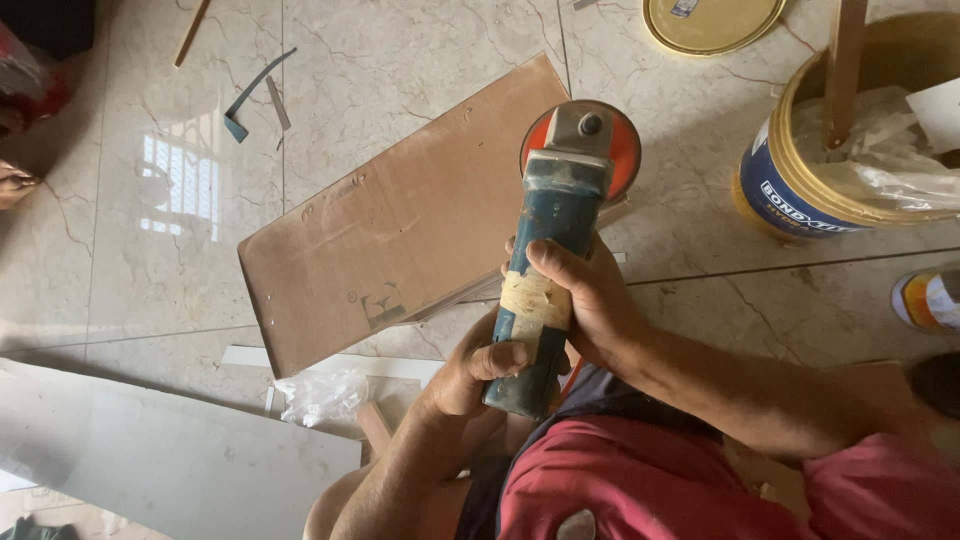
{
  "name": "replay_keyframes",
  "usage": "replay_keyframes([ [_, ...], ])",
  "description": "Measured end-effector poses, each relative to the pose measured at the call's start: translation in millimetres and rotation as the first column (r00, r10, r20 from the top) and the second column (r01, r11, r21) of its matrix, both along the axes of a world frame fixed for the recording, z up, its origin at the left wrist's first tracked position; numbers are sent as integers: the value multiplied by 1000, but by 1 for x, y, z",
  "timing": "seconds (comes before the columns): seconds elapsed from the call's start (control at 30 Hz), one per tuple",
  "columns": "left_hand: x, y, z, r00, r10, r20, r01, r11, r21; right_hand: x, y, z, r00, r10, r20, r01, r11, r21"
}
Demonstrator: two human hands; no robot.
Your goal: The person sits on the floor with a wooden drawer front across their lap and sands its surface using an angle grinder, producing sparks as the disc contacts the wood and fasteners. They then set the grinder down and rub the board surface by hand, feeling the sanded wood.
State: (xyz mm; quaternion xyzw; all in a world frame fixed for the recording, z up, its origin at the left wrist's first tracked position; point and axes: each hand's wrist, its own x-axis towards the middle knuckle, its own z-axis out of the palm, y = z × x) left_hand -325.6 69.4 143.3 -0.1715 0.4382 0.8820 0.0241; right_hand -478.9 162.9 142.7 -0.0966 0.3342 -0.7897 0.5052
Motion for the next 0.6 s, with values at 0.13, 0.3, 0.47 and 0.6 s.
replay_keyframes([
  [0.13, -2, -3, -1, 1000, 8, 17, -8, 1000, -8, -3, -4, -2, 999, 27, 21, -27, 1000, 1],
  [0.3, -5, -9, -3, 1000, 19, 8, -19, 1000, 1, -9, -14, -7, 999, 44, 21, -44, 999, -28],
  [0.47, -7, -18, -5, 997, 70, 39, -71, 997, 11, -14, -29, -12, 999, 54, 5, -54, 998, -19],
  [0.6, -5, -22, -1, 995, 101, 4, -101, 995, 24, -16, -44, -8, 995, 100, 17, -99, 992, -79],
])
